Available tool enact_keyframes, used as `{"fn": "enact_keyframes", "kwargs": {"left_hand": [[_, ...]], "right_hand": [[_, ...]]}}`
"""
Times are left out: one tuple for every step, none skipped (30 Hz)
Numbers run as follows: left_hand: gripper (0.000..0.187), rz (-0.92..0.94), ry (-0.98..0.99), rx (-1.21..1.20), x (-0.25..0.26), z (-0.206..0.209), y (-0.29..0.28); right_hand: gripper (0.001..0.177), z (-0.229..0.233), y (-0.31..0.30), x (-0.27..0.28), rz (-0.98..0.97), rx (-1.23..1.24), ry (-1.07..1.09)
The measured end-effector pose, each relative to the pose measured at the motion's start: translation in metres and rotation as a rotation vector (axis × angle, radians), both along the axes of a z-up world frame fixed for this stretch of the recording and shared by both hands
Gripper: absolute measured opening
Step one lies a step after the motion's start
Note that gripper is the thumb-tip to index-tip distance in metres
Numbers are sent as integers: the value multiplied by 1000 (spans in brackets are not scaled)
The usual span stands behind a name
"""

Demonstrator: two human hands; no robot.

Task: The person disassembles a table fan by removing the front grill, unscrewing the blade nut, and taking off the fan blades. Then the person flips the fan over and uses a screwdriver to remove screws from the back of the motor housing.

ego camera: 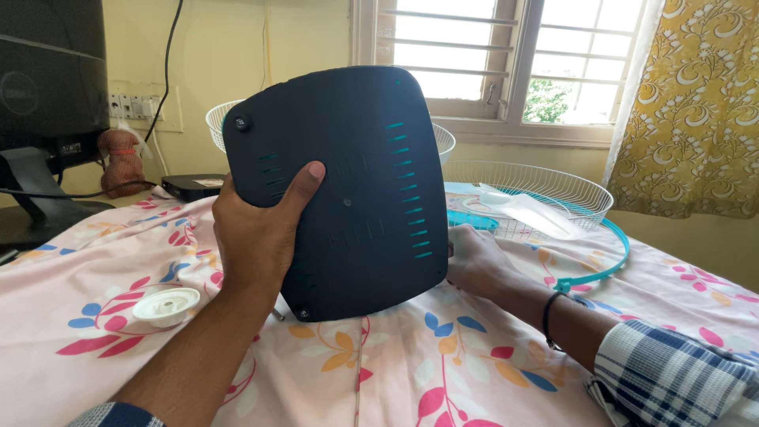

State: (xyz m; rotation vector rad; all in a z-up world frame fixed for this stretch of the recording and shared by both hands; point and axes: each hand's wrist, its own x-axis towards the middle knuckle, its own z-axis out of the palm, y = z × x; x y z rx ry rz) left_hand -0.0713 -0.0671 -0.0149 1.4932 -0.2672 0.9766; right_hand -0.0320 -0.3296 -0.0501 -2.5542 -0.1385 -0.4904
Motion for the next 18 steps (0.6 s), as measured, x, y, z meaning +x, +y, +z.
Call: {"fn": "enact_keyframes", "kwargs": {"left_hand": [[61,0,-8,-2,0,0,0],[62,0,-16,-4,0,0,-1],[62,0,-24,-4,0,0,-1],[62,0,-3,-7,-1,0,-1],[63,-2,17,-10,-1,0,-2],[63,-3,37,-13,-1,0,-2],[65,0,29,-12,-1,1,-3],[66,3,22,-11,-1,1,-3],[68,4,14,-9,-2,2,-3],[70,12,24,9,-1,3,-4],[71,18,34,30,0,4,-6],[73,23,45,50,0,5,-7],[73,23,24,50,1,4,-8],[74,23,3,51,1,4,-9],[74,23,-18,50,2,4,-9],[74,5,-26,53,2,3,-9],[75,-9,-35,55,2,3,-8],[75,-24,-44,57,2,3,-7]], "right_hand": [[30,0,0,0,-13,19,23],[30,1,1,0,-26,37,47],[29,0,1,-1,-22,84,67],[28,0,1,-1,-18,132,88],[27,1,1,-2,-16,179,108],[29,0,0,-3,30,202,116],[31,1,-2,-5,80,223,124],[34,1,-2,-6,129,243,132],[34,1,-2,-7,121,223,112],[35,1,-1,-8,113,202,92],[35,0,-2,-10,103,184,72],[35,1,-3,-11,69,166,50],[35,2,-3,-11,35,149,29],[36,3,-3,-12,1,131,8],[36,5,-5,-14,-34,116,15],[37,7,-9,-17,-70,101,22],[38,9,-11,-20,-103,85,28],[36,9,-10,-21,-103,160,-11]]}}
